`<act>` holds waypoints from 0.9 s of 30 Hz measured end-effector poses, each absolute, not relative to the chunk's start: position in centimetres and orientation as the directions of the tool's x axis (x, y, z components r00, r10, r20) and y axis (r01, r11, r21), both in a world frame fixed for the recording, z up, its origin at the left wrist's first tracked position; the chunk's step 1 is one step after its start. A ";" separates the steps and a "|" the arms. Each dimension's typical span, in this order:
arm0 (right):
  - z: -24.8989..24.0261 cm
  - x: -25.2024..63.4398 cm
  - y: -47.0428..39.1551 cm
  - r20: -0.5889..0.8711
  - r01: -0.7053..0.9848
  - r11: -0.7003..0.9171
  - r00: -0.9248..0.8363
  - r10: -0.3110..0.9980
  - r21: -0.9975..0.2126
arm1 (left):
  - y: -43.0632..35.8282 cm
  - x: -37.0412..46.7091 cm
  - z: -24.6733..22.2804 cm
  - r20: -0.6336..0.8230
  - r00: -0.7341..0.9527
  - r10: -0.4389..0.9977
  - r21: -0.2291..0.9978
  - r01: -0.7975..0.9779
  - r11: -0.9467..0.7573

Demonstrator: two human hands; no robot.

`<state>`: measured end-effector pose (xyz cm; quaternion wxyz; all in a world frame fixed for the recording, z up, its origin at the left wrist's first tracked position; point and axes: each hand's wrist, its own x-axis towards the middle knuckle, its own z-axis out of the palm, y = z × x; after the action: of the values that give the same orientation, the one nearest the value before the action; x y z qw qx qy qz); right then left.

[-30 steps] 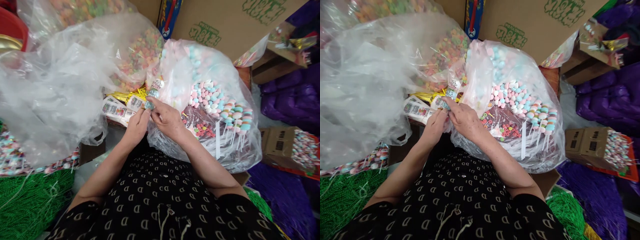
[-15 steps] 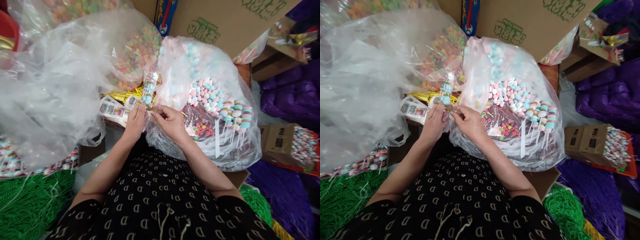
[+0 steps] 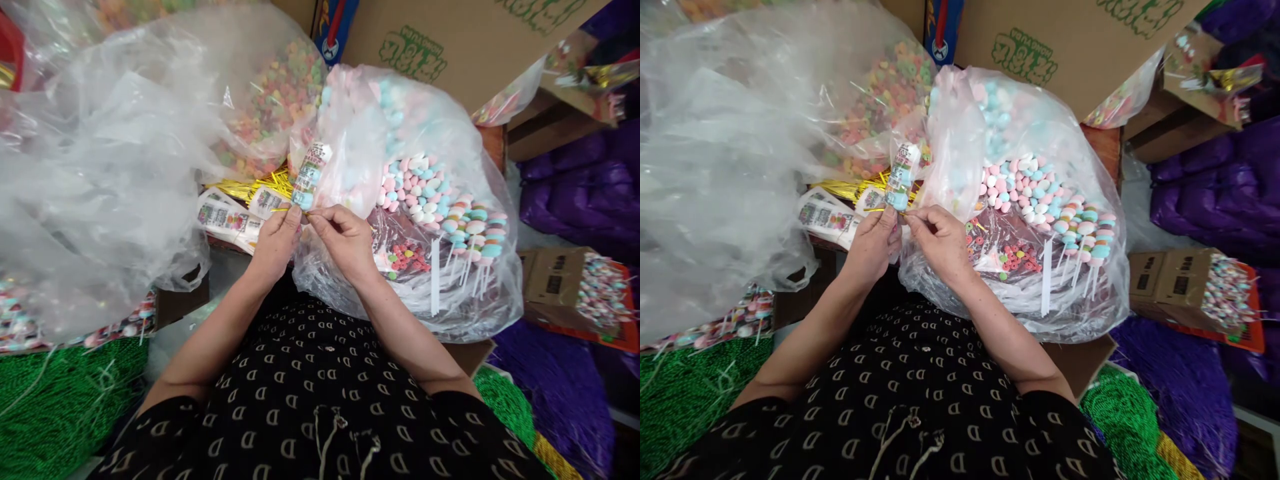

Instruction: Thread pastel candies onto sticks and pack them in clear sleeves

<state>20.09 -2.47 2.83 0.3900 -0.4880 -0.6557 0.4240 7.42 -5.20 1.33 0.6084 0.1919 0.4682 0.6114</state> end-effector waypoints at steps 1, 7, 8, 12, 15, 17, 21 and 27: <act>2.6 20.0 -2.5 0.048 0.258 0.098 -0.190 0.981 -0.961 | -5.2 7.5 1.6 -0.333 -0.177 0.926 0.794 -0.582 0.175; 2.0 20.1 -2.1 -0.137 0.134 -0.115 -0.167 0.977 -0.984 | -5.6 7.5 2.1 -0.345 0.017 0.938 0.712 -0.647 0.273; 2.1 20.3 -2.0 -0.157 0.132 -0.132 -0.205 0.966 -0.983 | -5.7 7.4 1.9 -0.343 0.059 0.937 0.698 -0.651 0.297; 2.8 21.5 -1.5 -0.178 0.090 -0.155 -0.404 0.897 -0.984 | -6.2 6.3 1.8 -0.302 0.281 0.911 0.638 -0.651 0.413; 3.5 22.5 -1.0 -0.141 0.055 -0.132 -0.537 0.832 -0.990 | -6.5 5.7 2.4 -0.249 0.452 0.856 0.599 -0.623 0.503; 3.6 23.1 -0.6 -0.146 0.073 -0.129 -0.631 0.762 -0.989 | -6.5 5.6 2.8 -0.231 0.533 0.814 0.587 -0.591 0.553; 2.8 23.5 0.1 -0.131 0.061 -0.122 -0.669 0.732 -0.991 | -6.4 5.8 3.0 -0.268 0.563 0.782 0.564 -0.566 0.601; 1.7 22.4 -0.3 0.002 0.128 0.058 -0.399 0.917 -0.990 | -6.0 6.4 3.5 -0.377 0.394 0.838 0.570 -0.614 0.545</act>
<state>22.39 -0.31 1.74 0.3600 -0.4135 -0.6320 0.5477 6.43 -6.01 3.45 0.8170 0.1723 0.3244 0.4445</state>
